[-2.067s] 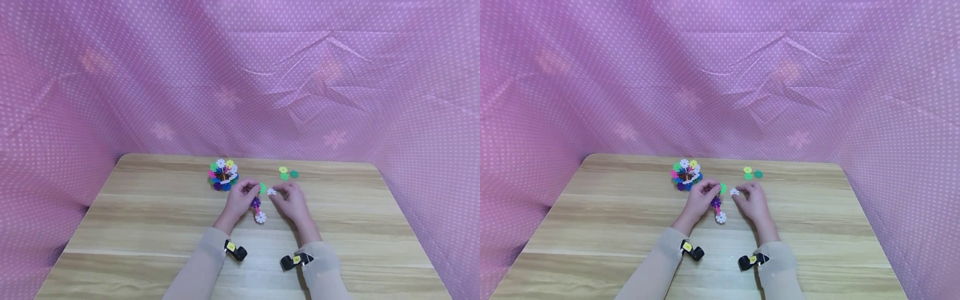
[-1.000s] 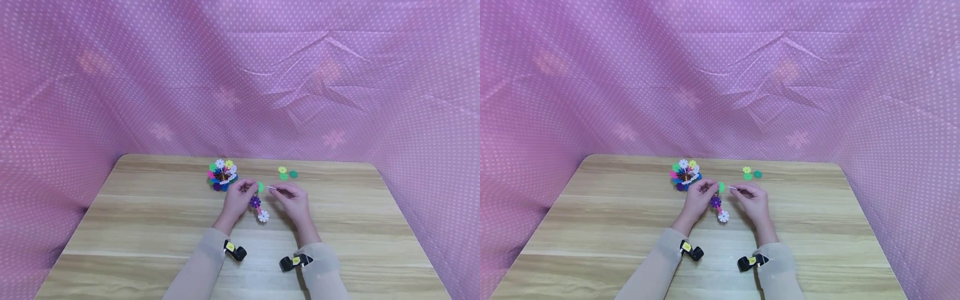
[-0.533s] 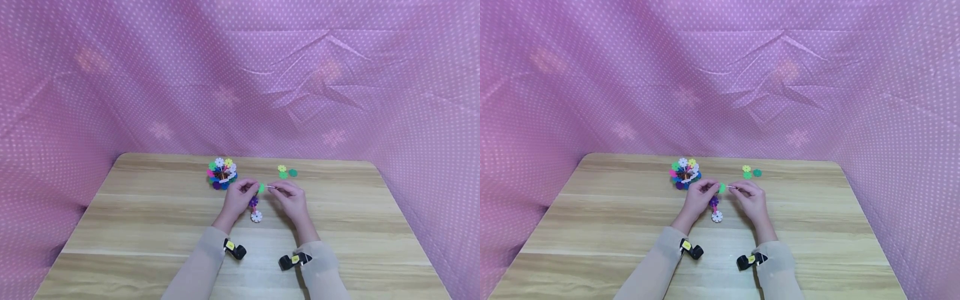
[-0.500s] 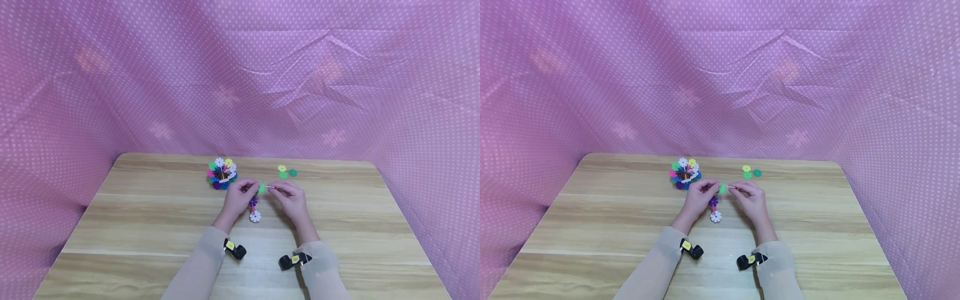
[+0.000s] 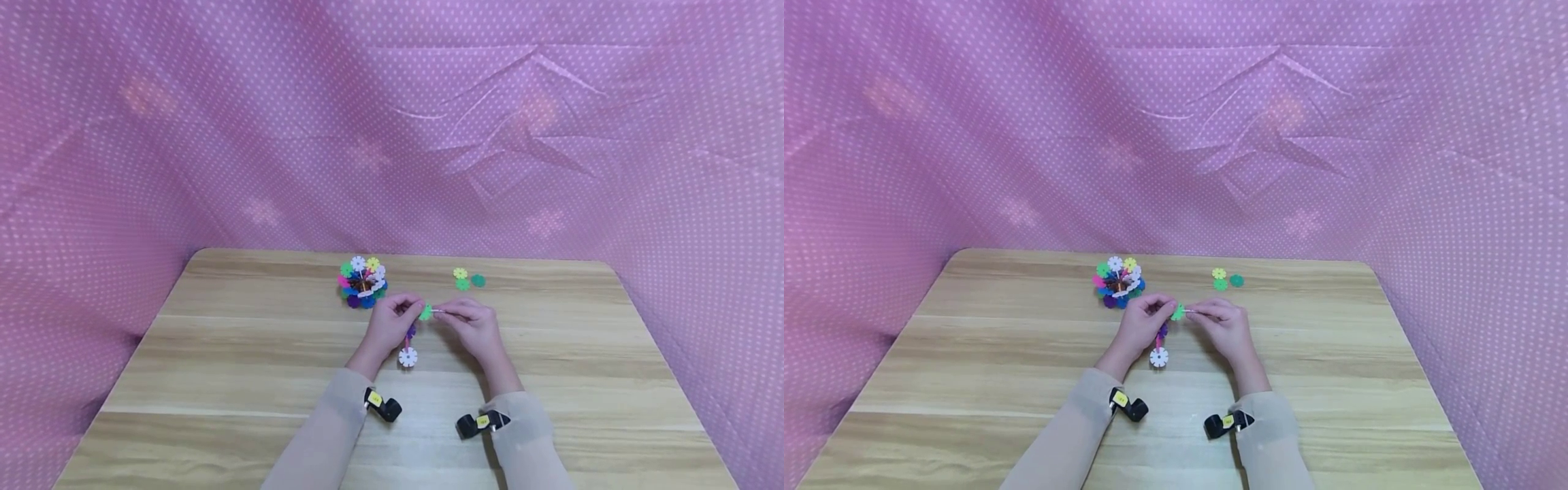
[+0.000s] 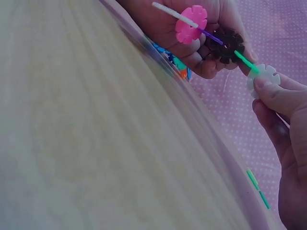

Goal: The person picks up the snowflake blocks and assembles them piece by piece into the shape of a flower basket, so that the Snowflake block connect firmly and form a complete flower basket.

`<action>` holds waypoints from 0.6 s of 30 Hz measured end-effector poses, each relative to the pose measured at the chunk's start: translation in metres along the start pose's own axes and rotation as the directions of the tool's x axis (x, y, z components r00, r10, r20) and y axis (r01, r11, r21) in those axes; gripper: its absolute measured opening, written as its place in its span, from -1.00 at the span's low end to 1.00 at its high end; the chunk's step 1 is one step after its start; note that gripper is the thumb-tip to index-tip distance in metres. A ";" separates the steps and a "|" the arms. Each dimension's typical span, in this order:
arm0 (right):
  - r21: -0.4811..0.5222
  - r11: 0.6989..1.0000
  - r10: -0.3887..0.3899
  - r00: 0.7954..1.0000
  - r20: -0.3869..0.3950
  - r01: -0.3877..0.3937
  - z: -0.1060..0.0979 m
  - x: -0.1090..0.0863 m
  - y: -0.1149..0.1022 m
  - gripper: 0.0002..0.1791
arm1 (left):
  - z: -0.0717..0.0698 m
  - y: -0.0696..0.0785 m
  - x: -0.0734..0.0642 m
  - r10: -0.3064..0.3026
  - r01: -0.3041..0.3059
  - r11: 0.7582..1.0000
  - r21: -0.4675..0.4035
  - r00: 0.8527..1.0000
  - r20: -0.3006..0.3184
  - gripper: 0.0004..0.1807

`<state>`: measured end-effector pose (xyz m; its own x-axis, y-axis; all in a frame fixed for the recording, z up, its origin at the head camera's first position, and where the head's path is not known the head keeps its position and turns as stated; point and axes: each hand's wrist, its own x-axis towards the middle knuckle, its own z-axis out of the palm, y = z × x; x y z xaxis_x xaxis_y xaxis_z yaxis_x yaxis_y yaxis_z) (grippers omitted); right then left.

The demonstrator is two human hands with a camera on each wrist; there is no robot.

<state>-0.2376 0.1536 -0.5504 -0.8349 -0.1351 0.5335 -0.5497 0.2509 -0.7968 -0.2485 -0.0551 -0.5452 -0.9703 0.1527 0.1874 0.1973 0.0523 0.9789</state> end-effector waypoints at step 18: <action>0.206 0.977 0.071 0.995 -0.072 -0.054 0.000 -0.001 -0.001 -0.74 | 0.000 0.000 -0.001 0.012 -0.012 1.000 -0.018 1.000 0.020 -0.85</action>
<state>-0.2364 0.1530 -0.5499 -0.8676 -0.0476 0.4950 -0.4971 0.0547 -0.8660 -0.2471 -0.0549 -0.5456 -0.9648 0.1733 0.1976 0.2062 0.0331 0.9779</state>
